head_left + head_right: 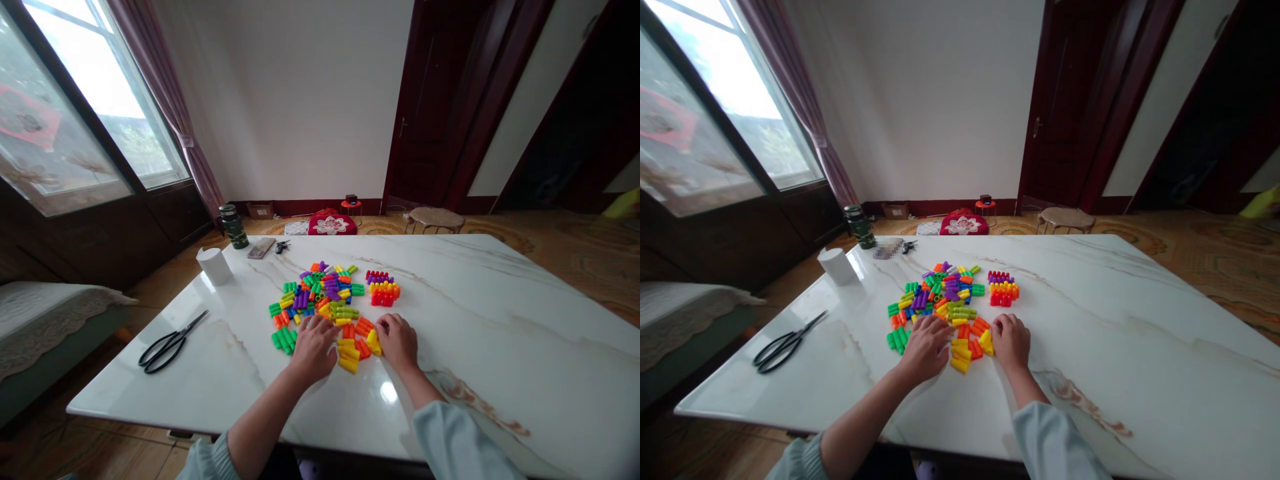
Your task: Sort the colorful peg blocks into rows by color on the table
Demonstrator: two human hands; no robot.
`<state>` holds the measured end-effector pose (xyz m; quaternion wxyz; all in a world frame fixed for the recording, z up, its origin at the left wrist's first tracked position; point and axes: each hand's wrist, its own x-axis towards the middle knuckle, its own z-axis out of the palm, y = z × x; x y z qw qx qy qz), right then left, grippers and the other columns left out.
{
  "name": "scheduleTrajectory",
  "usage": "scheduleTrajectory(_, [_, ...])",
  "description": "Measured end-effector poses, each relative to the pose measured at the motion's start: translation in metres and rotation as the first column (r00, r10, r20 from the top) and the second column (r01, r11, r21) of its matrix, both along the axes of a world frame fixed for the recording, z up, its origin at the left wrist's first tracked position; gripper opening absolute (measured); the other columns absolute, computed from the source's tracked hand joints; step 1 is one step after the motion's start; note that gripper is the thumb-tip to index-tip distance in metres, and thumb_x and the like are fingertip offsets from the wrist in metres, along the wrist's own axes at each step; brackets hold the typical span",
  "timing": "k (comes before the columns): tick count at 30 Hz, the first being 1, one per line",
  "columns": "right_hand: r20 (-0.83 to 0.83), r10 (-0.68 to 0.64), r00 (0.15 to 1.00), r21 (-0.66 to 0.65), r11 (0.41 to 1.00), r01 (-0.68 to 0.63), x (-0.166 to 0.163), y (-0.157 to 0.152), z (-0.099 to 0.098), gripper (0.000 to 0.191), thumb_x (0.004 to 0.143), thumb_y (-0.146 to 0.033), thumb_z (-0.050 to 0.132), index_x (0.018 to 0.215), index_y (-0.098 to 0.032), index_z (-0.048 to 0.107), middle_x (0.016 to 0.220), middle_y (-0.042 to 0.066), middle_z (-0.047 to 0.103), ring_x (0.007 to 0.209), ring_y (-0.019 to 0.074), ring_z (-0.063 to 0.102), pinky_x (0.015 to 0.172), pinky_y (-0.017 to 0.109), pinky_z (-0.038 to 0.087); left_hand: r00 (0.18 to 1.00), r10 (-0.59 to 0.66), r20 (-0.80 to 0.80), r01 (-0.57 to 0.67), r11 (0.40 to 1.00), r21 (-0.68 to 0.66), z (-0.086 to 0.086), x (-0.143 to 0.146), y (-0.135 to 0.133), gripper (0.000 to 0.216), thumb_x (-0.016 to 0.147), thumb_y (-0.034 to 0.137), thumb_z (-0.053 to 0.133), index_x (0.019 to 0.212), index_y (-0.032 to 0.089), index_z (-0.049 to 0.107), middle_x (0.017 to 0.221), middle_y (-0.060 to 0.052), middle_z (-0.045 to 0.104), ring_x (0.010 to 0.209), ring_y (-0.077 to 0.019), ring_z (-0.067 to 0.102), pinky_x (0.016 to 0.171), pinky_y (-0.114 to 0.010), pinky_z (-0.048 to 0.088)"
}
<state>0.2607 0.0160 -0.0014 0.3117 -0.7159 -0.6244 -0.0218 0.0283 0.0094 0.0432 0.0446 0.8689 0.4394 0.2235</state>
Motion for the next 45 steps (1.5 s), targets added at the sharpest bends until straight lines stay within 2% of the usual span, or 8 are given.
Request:
scheduleTrajectory(4, [-0.004,0.000,1.000,-0.014,1.000,0.000,0.000,0.000,0.001,0.011,0.086,-0.019,0.055,0.078,-0.020,0.063,0.084,0.002,0.063,0.082,0.0166,0.056,0.068,0.028,0.029,0.998,0.056,-0.018,-0.056,0.998,-0.012,-0.003,0.007,-0.001,0.058,0.067,0.009,0.056,0.123,0.025,0.061,0.122,-0.006,0.061,0.118,-0.0280,0.047,0.103,-0.047,0.037])
scheduleTrajectory(10, [-0.004,-0.007,1.000,-0.030,1.000,0.007,0.000,0.000,0.002,0.011,0.086,-0.020,0.056,0.078,-0.020,0.063,0.085,0.001,0.063,0.082,0.0166,0.056,0.068,0.028,0.029,0.987,0.142,-0.078,-0.145,0.989,-0.029,-0.008,0.015,0.003,0.054,0.076,0.008,0.049,0.126,0.025,0.059,0.140,-0.005,0.053,0.125,-0.0298,0.041,0.099,-0.048,0.040])
scheduleTrajectory(17, [-0.006,-0.002,1.000,-0.025,1.000,0.001,0.000,0.000,0.001,0.012,0.086,-0.020,0.055,0.077,-0.020,0.063,0.085,0.002,0.063,0.082,0.0168,0.056,0.067,0.028,0.028,0.987,0.112,-0.112,-0.113,0.994,-0.002,-0.013,0.013,0.016,0.045,0.082,0.011,0.053,0.123,0.029,0.059,0.121,-0.006,0.063,0.118,-0.0298,0.046,0.093,-0.046,0.042])
scheduleTrajectory(22, [-0.006,0.007,1.000,0.005,1.000,-0.007,0.002,0.001,-0.004,0.014,0.087,-0.022,0.053,0.076,-0.020,0.063,0.083,0.002,0.063,0.081,0.0170,0.056,0.067,0.028,0.029,0.989,0.089,0.117,-0.107,0.982,0.156,-0.018,0.009,0.027,0.039,0.083,0.013,0.059,0.119,0.026,0.058,0.116,-0.008,0.059,0.108,-0.0257,0.054,0.095,-0.047,0.047])
scheduleTrajectory(28, [-0.089,0.046,0.995,0.079,0.996,-0.039,0.002,0.000,-0.002,0.030,0.094,-0.037,0.046,0.077,-0.019,0.064,0.081,0.004,0.064,0.074,0.0167,0.056,0.068,0.028,0.033,0.850,0.005,0.527,-0.105,0.981,0.161,-0.022,0.030,0.033,0.040,0.086,0.014,0.059,0.124,0.024,0.052,0.118,-0.009,0.056,0.111,-0.0217,0.058,0.093,-0.039,0.053])
scheduleTrajectory(37, [-0.063,0.300,0.952,0.163,0.944,-0.287,-0.007,-0.013,0.021,0.026,0.095,-0.036,0.049,0.096,-0.022,0.070,0.097,0.006,0.069,0.095,0.0216,0.059,0.092,0.038,0.036,0.787,-0.097,0.609,-0.052,0.974,0.221,-0.034,0.039,0.020,0.036,0.090,0.016,0.055,0.126,0.022,0.051,0.119,-0.011,0.056,0.112,-0.0216,0.059,0.093,-0.040,0.054])
scheduleTrajectory(41, [-0.297,0.329,0.896,0.152,0.943,-0.295,-0.024,-0.012,0.028,0.019,0.085,-0.038,0.063,0.093,-0.023,0.071,0.095,0.006,0.071,0.093,0.0237,0.061,0.090,0.039,0.042,0.780,-0.099,0.617,-0.051,0.974,0.220,-0.033,0.039,0.020,0.037,0.090,0.019,0.057,0.126,0.023,0.052,0.119,-0.010,0.057,0.112,-0.0224,0.060,0.092,-0.041,0.055])
scheduleTrajectory(45, [-0.708,0.284,0.647,0.143,0.954,-0.263,-0.056,-0.009,0.036,0.024,0.078,-0.040,0.068,0.092,-0.021,0.070,0.085,0.004,0.072,0.079,0.0217,0.065,0.076,0.034,0.051,0.752,-0.132,0.645,-0.040,0.969,0.244,-0.032,0.040,0.020,0.035,0.089,0.016,0.057,0.123,0.023,0.054,0.116,-0.009,0.059,0.109,-0.0219,0.061,0.089,-0.039,0.057])
